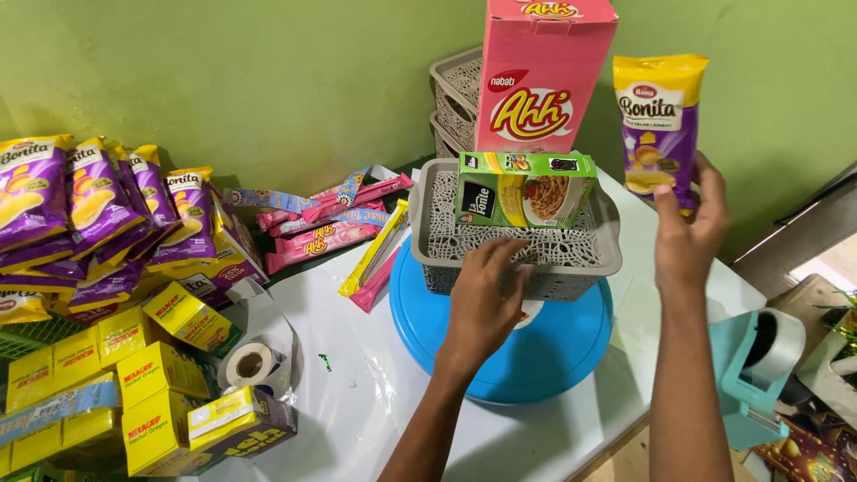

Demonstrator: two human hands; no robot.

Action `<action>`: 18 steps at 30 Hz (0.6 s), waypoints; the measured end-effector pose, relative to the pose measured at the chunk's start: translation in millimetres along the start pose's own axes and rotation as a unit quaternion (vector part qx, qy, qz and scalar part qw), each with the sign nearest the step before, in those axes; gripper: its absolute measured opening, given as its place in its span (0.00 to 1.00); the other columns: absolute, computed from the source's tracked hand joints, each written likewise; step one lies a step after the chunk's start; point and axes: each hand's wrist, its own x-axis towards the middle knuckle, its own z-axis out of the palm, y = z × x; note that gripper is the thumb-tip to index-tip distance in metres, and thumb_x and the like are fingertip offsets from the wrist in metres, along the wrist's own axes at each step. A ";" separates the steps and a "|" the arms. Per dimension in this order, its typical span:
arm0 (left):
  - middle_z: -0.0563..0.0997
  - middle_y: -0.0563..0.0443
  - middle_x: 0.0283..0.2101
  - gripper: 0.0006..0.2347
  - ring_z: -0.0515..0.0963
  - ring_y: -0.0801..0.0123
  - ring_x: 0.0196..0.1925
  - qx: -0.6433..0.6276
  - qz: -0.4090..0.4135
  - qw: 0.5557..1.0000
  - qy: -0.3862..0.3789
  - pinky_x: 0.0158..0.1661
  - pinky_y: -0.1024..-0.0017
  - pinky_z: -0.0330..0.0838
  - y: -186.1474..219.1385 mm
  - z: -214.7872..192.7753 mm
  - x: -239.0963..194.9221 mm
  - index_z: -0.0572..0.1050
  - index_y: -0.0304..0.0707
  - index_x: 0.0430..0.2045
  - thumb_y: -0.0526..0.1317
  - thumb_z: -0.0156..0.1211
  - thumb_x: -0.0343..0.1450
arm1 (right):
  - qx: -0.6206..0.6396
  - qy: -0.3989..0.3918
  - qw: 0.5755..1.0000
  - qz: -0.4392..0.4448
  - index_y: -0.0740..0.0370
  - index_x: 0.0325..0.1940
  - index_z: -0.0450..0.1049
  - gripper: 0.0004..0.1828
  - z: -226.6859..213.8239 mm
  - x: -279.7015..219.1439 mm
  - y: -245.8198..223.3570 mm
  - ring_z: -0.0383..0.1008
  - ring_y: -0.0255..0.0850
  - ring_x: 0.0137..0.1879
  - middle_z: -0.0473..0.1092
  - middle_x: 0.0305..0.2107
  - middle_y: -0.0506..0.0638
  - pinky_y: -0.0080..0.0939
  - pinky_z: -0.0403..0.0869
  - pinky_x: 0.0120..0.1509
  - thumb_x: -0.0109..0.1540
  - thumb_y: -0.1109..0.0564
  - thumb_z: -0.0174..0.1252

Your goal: Arranging various snack packages like boxes and bags into a basket and on a table for display or gift preparation.

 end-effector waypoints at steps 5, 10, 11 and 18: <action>0.70 0.41 0.62 0.22 0.74 0.60 0.50 -0.121 -0.072 0.983 0.119 0.39 0.65 0.80 11.7 -26.7 3.5 0.65 0.43 0.59 0.53 0.50 0.74 | 0.037 -0.157 0.980 0.114 0.63 0.73 0.59 0.35 -15.0 -8.9 -56.5 0.72 0.43 0.52 0.72 0.52 0.61 0.38 0.75 0.53 0.63 0.56 0.60; 0.80 0.35 0.51 0.19 0.81 0.41 0.48 -0.200 -0.025 0.971 0.130 0.47 0.47 0.77 -7.7 -45.6 8.8 0.69 0.36 0.60 0.41 0.59 0.76 | 0.133 -0.138 0.972 0.133 0.68 0.51 0.72 0.18 17.1 -42.4 -17.1 0.76 0.35 0.39 0.77 0.35 0.57 0.35 0.78 0.48 0.60 0.61 0.70; 0.82 0.39 0.50 0.19 0.82 0.50 0.45 -0.210 -0.023 0.971 0.115 0.47 0.53 0.77 -9.9 -46.7 10.1 0.71 0.39 0.60 0.40 0.62 0.74 | 0.149 -0.093 0.975 0.138 0.67 0.47 0.71 0.16 23.7 -48.9 -9.5 0.72 0.32 0.35 0.74 0.31 0.54 0.32 0.75 0.44 0.62 0.59 0.71; 0.83 0.37 0.45 0.21 0.84 0.52 0.45 -0.239 -0.030 0.953 0.185 0.50 0.55 0.79 -32.4 -40.3 11.5 0.70 0.36 0.59 0.31 0.67 0.70 | 0.166 -0.101 0.968 0.158 0.66 0.45 0.72 0.14 12.9 -55.4 -1.8 0.72 0.27 0.37 0.75 0.31 0.51 0.29 0.75 0.46 0.63 0.57 0.69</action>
